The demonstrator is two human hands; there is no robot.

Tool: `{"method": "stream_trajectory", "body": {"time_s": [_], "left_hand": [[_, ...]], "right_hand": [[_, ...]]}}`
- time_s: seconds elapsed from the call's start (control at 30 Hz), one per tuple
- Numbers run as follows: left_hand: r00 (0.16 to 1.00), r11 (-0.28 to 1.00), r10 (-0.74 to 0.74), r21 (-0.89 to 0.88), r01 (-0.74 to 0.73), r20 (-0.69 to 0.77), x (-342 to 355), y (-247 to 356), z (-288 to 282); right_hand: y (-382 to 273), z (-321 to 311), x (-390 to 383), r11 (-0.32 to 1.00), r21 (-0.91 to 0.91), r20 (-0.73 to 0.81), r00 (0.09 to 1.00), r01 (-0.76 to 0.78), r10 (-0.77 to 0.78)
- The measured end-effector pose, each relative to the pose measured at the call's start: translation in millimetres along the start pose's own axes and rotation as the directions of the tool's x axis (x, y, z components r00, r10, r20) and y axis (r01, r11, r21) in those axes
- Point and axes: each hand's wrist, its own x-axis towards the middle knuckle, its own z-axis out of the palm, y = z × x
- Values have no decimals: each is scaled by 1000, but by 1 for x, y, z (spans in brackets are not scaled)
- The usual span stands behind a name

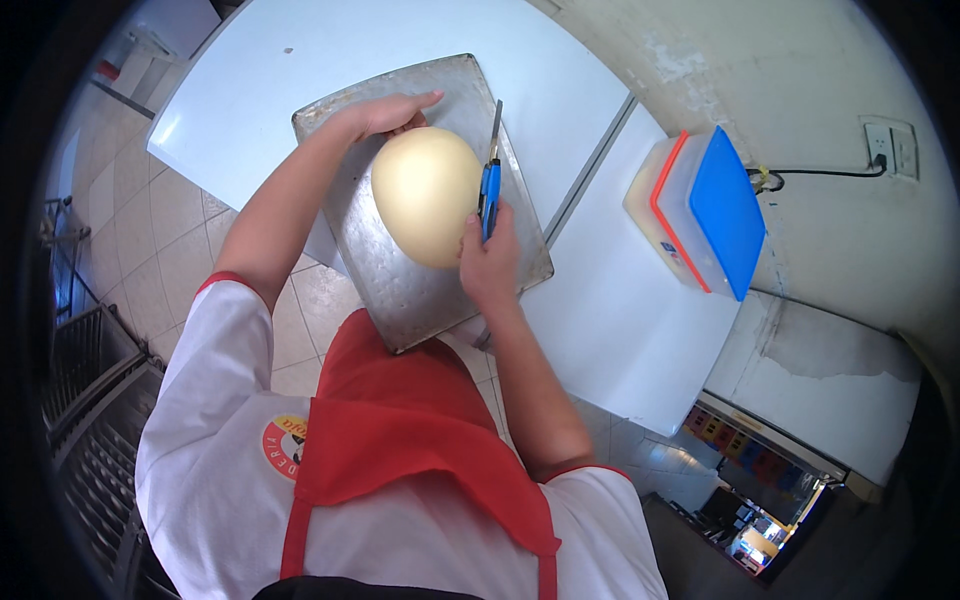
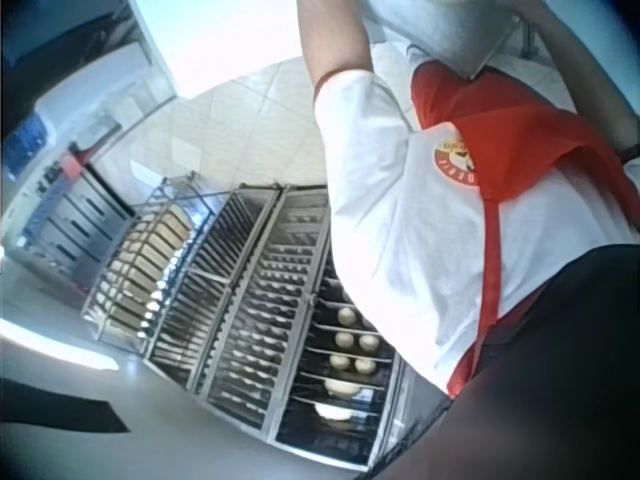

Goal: The person scores round dough balls on metal trays using a small blade and their fingers, then slides the trays into a rack in a bakery.

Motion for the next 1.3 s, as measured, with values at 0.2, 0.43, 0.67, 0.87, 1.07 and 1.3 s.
{"method": "stream_trajectory", "body": {"time_s": [0.2, 0.43, 0.67, 0.87, 1.07, 1.3], "left_hand": [[902, 948, 149, -200, -247, -405, -32, -36, 15], [618, 815, 143, -263, -517, -773, -83, -76, 103], [367, 814, 268, 6, -580, -891, -72, -85, 172], [261, 827, 303, 117, -550, -916, -62, -82, 185], [267, 830, 285, 97, -548, -921, -65, -80, 188], [221, 805, 315, 136, -577, -923, -55, -85, 190]], "right_hand": [[-59, -25, -8, 901, -382, 218, 968, 204, -126], [-110, -3, 18, 535, -724, 484, 873, 436, -56], [-132, 22, 46, 331, -779, 563, 827, 532, -5], [-131, 8, 31, 293, -773, 586, 810, 563, -13], [-113, -18, -6, 400, -763, 534, 844, 508, -54], [-28, -50, -55, 520, -722, 408, 888, 457, -214]]}}
